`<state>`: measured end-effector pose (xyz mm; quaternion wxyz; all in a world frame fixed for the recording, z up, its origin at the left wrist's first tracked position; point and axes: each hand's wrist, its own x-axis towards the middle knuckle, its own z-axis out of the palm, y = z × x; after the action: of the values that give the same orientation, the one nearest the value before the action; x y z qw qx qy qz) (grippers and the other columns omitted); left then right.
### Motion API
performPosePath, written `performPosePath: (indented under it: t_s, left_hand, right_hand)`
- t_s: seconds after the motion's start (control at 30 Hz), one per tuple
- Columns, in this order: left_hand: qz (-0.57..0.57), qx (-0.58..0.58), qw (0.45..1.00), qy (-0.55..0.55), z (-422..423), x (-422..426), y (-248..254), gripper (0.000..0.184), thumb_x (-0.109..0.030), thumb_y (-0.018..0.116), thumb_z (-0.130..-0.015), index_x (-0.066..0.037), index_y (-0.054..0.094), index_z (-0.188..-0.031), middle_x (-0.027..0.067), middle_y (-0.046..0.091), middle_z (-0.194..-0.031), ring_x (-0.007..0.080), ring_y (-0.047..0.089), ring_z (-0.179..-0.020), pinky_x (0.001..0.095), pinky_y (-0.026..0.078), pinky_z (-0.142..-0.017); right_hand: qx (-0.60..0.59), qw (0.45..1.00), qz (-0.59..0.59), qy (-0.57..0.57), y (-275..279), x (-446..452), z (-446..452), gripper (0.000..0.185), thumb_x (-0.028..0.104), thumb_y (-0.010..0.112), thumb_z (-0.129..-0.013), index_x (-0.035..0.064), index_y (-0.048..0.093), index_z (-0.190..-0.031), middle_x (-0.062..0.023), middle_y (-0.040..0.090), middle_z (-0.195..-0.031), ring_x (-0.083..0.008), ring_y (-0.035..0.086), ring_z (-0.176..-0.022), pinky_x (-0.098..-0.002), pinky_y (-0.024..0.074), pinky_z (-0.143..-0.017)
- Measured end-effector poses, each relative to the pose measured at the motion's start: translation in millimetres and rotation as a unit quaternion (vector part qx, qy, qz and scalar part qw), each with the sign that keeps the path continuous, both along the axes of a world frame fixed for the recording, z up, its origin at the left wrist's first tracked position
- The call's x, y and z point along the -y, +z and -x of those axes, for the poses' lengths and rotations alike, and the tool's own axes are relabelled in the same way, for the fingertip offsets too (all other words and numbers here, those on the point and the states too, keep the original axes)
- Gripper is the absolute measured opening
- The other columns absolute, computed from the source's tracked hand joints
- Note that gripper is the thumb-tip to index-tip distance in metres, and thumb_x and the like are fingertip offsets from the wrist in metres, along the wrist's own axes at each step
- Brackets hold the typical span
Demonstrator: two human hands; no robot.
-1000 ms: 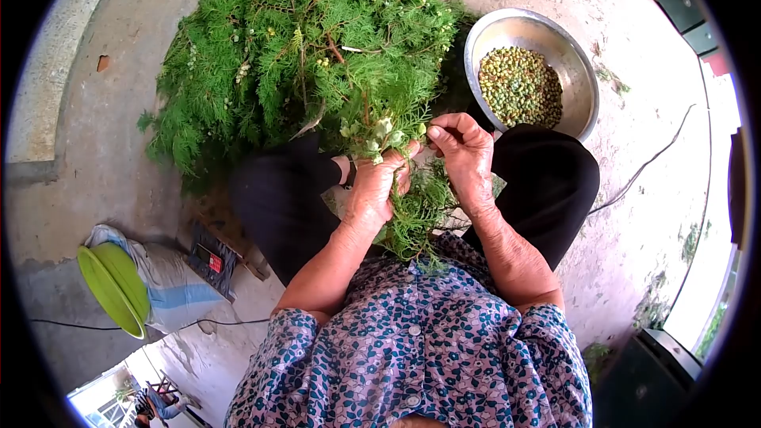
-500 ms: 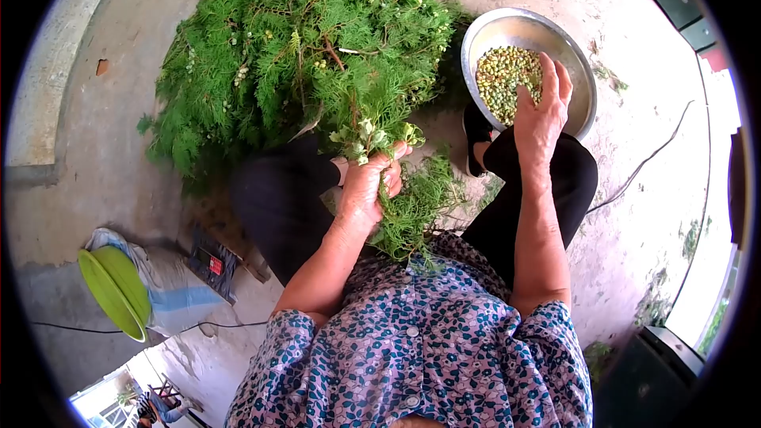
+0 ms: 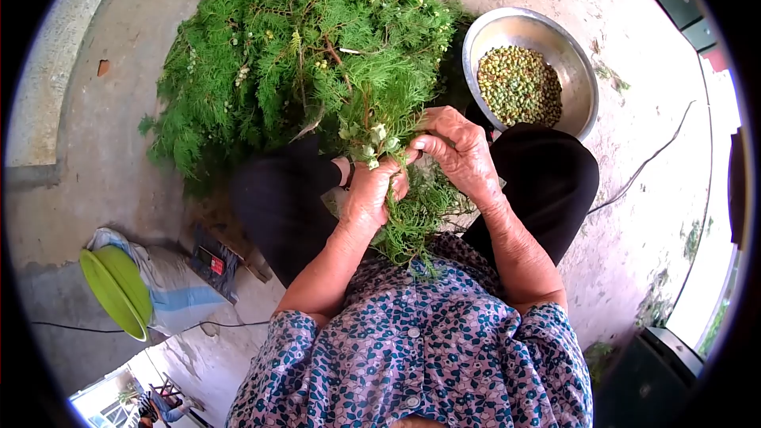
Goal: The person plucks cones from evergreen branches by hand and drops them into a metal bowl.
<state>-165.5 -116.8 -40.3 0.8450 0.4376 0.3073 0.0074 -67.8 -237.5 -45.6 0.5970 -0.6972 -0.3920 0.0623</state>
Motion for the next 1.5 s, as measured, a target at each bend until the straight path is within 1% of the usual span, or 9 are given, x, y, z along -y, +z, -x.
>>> performPosePath:
  t_s: [0.2, 0.3, 0.47, 0.6, 0.8, 1.0, 1.27, 1.43, 1.5]
  left_hand:
    - [0.004, 0.003, 1.000, 0.011, 1, 1, -1, 0.019, -0.015, 0.067, -0.075, -0.003, 0.057, -0.085, -0.0037, 0.046, -0.053, 0.0040, 0.035, -0.038, 0.0199, 0.027, -0.035]
    - [-0.041, -0.004, 0.999, 0.012, 4, 4, 3, 0.024, -0.015, 0.068, -0.075, 0.003, 0.057, -0.088, -0.0044, 0.042, -0.048, 0.0039, 0.034, -0.036, 0.0196, 0.026, -0.036]
    - [-0.011, -0.012, 1.000, 0.013, 3, -3, 2, 0.022, -0.013, 0.067, -0.076, 0.003, 0.057, -0.087, -0.0044, 0.042, -0.048, 0.0035, 0.036, -0.036, 0.0188, 0.024, -0.035]
    - [0.004, 0.007, 1.000, 0.009, 4, -3, 1, 0.025, -0.015, 0.067, -0.076, 0.004, 0.055, -0.089, -0.0040, 0.042, -0.047, 0.0036, 0.036, -0.036, 0.0189, 0.025, -0.035]
    - [-0.003, -0.009, 1.000, -0.002, 1, -3, 1, 0.026, -0.015, 0.068, -0.076, 0.004, 0.055, -0.088, -0.0044, 0.041, -0.046, 0.0035, 0.033, -0.034, 0.0190, 0.024, -0.035]
    - [-0.056, -0.003, 0.998, 0.007, 6, 0, -4, 0.021, -0.015, 0.070, -0.072, -0.007, 0.058, -0.088, -0.0019, 0.055, -0.064, 0.0044, 0.041, -0.042, 0.0186, 0.030, -0.036]
    - [-0.106, -0.004, 0.994, 0.032, 8, 1, -19, 0.020, -0.011, 0.067, -0.073, -0.005, 0.059, -0.091, 0.0017, 0.059, -0.071, 0.0062, 0.045, -0.045, 0.0194, 0.033, -0.036]
    - [-0.108, -0.025, 0.990, 0.085, 5, 7, -14, 0.015, -0.012, 0.064, -0.076, -0.005, 0.057, -0.087, -0.0036, 0.046, -0.057, 0.0065, 0.040, -0.042, 0.0207, 0.032, -0.035]
    - [-0.090, -0.028, 0.994, 0.050, 3, 1, -8, 0.016, -0.013, 0.064, -0.076, -0.003, 0.056, -0.087, -0.0038, 0.043, -0.053, 0.0062, 0.038, -0.040, 0.0208, 0.030, -0.035]
  right_hand:
    - [0.081, 0.988, 0.005, -0.131, -9, -7, 8, 0.012, 0.008, 0.064, -0.078, 0.0023, 0.055, -0.084, -0.0047, 0.057, -0.078, -0.0156, 0.054, -0.067, -0.0266, 0.0447, -0.061]
    - [-0.090, 0.961, -0.044, -0.256, -17, 3, -10, 0.008, 0.006, 0.063, -0.080, 0.0032, 0.055, -0.082, 0.0013, 0.052, -0.067, -0.0061, 0.045, -0.063, -0.0205, 0.0407, -0.059]
    - [-0.159, 0.979, 0.040, -0.124, -6, 27, -31, 0.016, 0.003, 0.063, -0.076, 0.0007, 0.060, -0.092, -0.0067, 0.062, -0.076, -0.0148, 0.057, -0.071, -0.0260, 0.0465, -0.069]
    - [-0.502, 0.739, -0.425, -0.143, -6, 42, -53, 0.043, 0.025, 0.049, -0.090, -0.0056, 0.036, -0.118, -0.0213, 0.053, -0.107, -0.0257, 0.058, -0.089, -0.0362, 0.0482, -0.079]
    - [-0.359, 0.925, -0.115, -0.042, -8, 27, -19, 0.014, 0.014, 0.058, -0.084, 0.0015, 0.063, -0.089, -0.0061, 0.062, -0.090, -0.0152, 0.057, -0.081, -0.0283, 0.0467, -0.074]
    - [0.022, 0.994, 0.100, 0.033, 15, 9, -1, 0.010, 0.011, 0.064, -0.077, 0.0011, 0.062, -0.079, -0.0145, 0.056, -0.078, -0.0291, 0.055, -0.078, -0.0352, 0.0456, -0.069]
    - [-0.122, 0.992, 0.014, 0.007, -7, 7, 10, 0.011, 0.001, 0.064, -0.069, -0.0008, 0.060, -0.079, -0.0139, 0.055, -0.073, -0.0280, 0.054, -0.069, -0.0342, 0.0448, -0.061]
    - [0.085, 0.991, 0.010, -0.108, -4, 1, 14, 0.026, 0.001, 0.074, -0.057, 0.0022, 0.054, -0.074, -0.0065, 0.053, -0.083, -0.0234, 0.051, -0.081, -0.0305, 0.0439, -0.067]
    - [-0.119, 0.975, -0.117, -0.147, 0, -2, 13, 0.017, 0.000, 0.066, -0.070, 0.0035, 0.055, -0.083, -0.0051, 0.056, -0.084, -0.0167, 0.053, -0.072, -0.0271, 0.0442, -0.060]
